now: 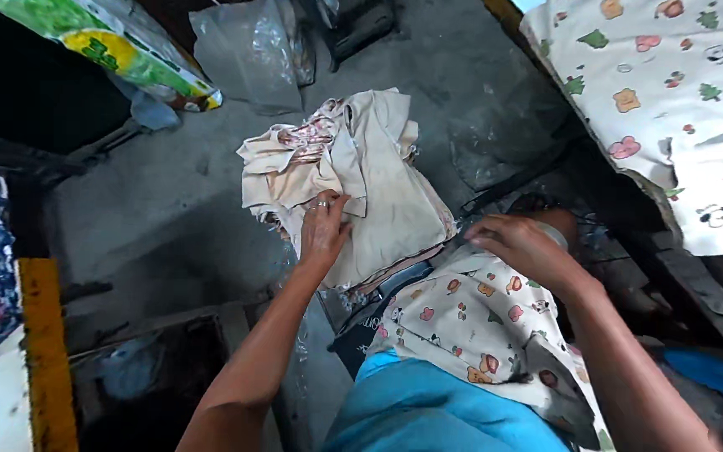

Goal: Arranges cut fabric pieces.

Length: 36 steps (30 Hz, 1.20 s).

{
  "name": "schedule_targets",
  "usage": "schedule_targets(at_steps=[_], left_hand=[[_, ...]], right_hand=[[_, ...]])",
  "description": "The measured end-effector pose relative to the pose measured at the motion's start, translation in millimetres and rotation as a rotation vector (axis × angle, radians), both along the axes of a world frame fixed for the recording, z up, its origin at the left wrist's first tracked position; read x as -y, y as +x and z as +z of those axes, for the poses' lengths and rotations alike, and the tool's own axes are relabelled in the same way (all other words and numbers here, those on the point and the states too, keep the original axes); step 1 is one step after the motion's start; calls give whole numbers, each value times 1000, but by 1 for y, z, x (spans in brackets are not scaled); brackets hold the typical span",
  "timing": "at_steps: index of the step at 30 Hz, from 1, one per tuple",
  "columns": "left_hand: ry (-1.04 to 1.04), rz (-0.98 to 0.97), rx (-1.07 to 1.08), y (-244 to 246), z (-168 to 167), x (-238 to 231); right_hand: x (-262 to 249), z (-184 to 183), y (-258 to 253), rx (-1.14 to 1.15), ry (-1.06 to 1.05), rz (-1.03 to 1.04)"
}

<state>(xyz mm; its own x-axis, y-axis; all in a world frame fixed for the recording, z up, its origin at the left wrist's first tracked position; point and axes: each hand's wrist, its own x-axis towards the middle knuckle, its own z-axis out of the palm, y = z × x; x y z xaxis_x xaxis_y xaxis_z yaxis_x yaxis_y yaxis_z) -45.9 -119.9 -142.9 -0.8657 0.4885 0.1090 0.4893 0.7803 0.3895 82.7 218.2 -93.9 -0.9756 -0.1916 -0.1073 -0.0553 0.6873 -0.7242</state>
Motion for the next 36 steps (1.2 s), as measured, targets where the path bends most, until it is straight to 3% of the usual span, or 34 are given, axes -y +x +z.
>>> schedule_targets(at_steps=[5, 8, 11, 15, 18, 22, 25, 29, 33, 36], left_hand=[[-58, 71, -6, -23, -6, 2], [-76, 104, 102, -41, 13, 7], [40, 103, 138, -68, 35, 27], [129, 428, 88, -96, 57, 59], [100, 494, -40, -98, 68, 77], [173, 361, -158, -65, 69, 51], [267, 149, 8, -20, 59, 8], [239, -123, 239, 39, 13, -35], [202, -145, 347, 64, -28, -54], [88, -115, 338, 65, -38, -60]], right_hand=[[49, -47, -35, 83, 14, 0], [67, -68, -32, 21, 88, -36], [72, -81, -26, -83, 204, 11], [75, -82, -28, -191, 315, 91], [76, -80, -28, -213, 325, 80], [69, -81, -24, -244, 250, 25], [66, -77, -22, -234, 183, 2], [71, -78, -23, -259, 244, 56], [75, -83, -27, -277, 405, 127], [72, -84, -26, -273, 360, 106]])
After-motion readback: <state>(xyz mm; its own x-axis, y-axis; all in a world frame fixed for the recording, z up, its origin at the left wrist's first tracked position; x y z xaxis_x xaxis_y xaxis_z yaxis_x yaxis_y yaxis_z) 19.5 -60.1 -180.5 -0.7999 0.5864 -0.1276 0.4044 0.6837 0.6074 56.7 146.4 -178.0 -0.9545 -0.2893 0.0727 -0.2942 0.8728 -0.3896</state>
